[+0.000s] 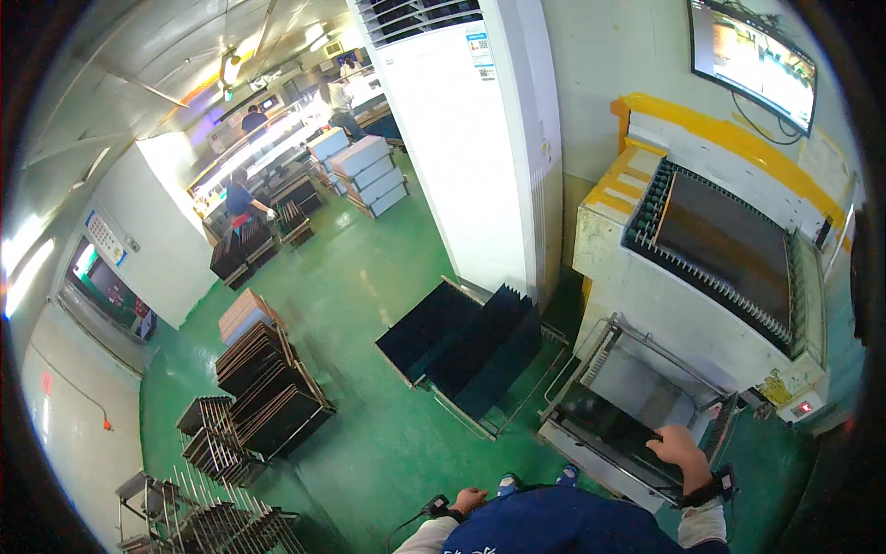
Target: Moving large black panels from a processing machine onto storage racks and sorting them.
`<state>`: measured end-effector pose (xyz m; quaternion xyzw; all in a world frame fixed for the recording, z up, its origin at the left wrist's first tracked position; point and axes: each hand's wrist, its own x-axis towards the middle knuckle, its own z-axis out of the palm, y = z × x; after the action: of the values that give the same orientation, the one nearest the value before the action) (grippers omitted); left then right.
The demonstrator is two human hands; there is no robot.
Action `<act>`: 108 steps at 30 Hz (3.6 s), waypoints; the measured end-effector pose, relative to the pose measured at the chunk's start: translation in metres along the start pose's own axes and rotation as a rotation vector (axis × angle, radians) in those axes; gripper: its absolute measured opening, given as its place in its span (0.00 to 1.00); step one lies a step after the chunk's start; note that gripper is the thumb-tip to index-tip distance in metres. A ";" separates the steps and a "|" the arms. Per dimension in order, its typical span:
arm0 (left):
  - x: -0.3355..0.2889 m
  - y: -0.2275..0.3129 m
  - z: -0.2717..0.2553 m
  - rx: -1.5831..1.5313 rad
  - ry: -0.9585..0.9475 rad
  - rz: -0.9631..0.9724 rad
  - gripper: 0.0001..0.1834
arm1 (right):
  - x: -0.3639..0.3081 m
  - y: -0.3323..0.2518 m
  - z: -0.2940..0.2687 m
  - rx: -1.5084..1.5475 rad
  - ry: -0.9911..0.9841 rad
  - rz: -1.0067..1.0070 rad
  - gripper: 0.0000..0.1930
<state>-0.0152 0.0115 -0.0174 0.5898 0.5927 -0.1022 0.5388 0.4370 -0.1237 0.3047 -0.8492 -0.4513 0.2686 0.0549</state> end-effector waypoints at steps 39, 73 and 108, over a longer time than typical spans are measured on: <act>0.010 -0.013 0.024 -0.176 -0.001 -0.134 0.24 | 0.001 0.001 0.004 0.014 0.172 -0.156 0.14; 0.019 0.008 0.036 -0.042 0.017 -0.059 0.23 | -0.072 0.094 -0.155 1.014 0.806 0.045 0.21; 0.063 -0.028 0.042 0.057 0.123 -0.067 0.24 | 0.048 0.113 -0.021 2.371 0.410 0.256 0.10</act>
<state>0.0012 0.0092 -0.0965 0.5897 0.6411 -0.1006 0.4807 0.5521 -0.1486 0.2656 -0.3367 0.1795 0.3794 0.8429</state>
